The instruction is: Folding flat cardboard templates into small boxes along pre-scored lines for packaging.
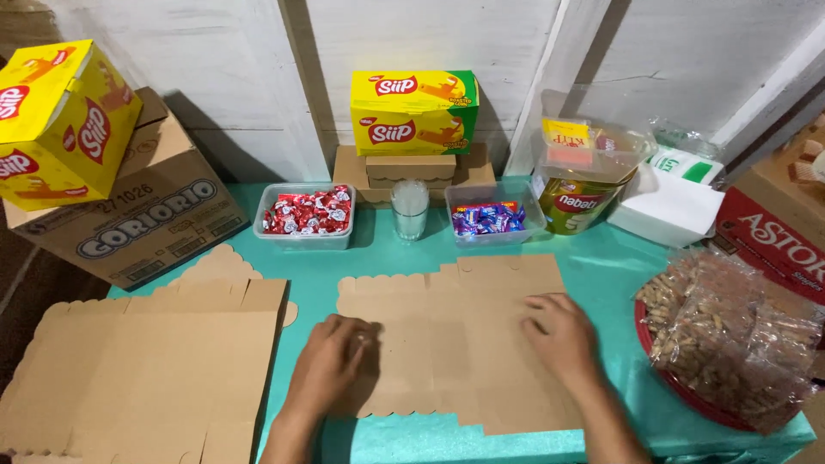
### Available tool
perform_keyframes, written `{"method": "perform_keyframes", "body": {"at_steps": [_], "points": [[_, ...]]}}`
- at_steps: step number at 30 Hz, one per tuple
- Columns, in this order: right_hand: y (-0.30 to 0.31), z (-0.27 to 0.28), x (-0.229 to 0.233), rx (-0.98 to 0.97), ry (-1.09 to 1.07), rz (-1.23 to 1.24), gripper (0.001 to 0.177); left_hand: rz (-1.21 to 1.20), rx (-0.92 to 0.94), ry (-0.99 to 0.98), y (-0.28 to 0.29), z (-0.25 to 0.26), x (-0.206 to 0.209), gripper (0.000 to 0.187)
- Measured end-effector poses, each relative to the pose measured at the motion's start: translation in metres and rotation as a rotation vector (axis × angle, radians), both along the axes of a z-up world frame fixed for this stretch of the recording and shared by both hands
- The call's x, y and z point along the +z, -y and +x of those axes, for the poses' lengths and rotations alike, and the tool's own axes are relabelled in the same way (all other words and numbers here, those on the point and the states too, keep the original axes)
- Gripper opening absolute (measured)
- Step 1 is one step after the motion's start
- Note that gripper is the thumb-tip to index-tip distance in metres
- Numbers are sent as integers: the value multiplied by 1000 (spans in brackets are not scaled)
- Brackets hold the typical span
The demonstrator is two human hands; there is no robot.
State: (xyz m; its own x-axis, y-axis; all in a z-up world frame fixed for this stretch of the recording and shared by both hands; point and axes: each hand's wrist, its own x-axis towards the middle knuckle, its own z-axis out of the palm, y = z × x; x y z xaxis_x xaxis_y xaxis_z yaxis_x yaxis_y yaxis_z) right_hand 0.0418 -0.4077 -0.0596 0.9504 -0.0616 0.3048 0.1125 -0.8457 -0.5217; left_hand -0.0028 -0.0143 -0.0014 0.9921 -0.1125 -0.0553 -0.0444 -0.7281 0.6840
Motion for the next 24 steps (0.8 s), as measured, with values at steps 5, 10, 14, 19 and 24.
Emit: {"method": "perform_keyframes", "body": {"at_steps": [5,10,14,19,24], "points": [[-95,-38,56,279,-34,6,27,-124,18,-199,-32,-16,25,20],[-167,-70,53,599,31,63,15,83,99,-396,-63,-42,26,25],[-203,-79,60,797,111,105,33,-3,-140,-277,-64,-58,-4,53],[-220,-81,43,806,91,58,38,-61,-154,-319,-56,-61,15,42],[-231,-83,29,768,156,-5,27,-31,-157,-292,-58,-55,7,33]]}}
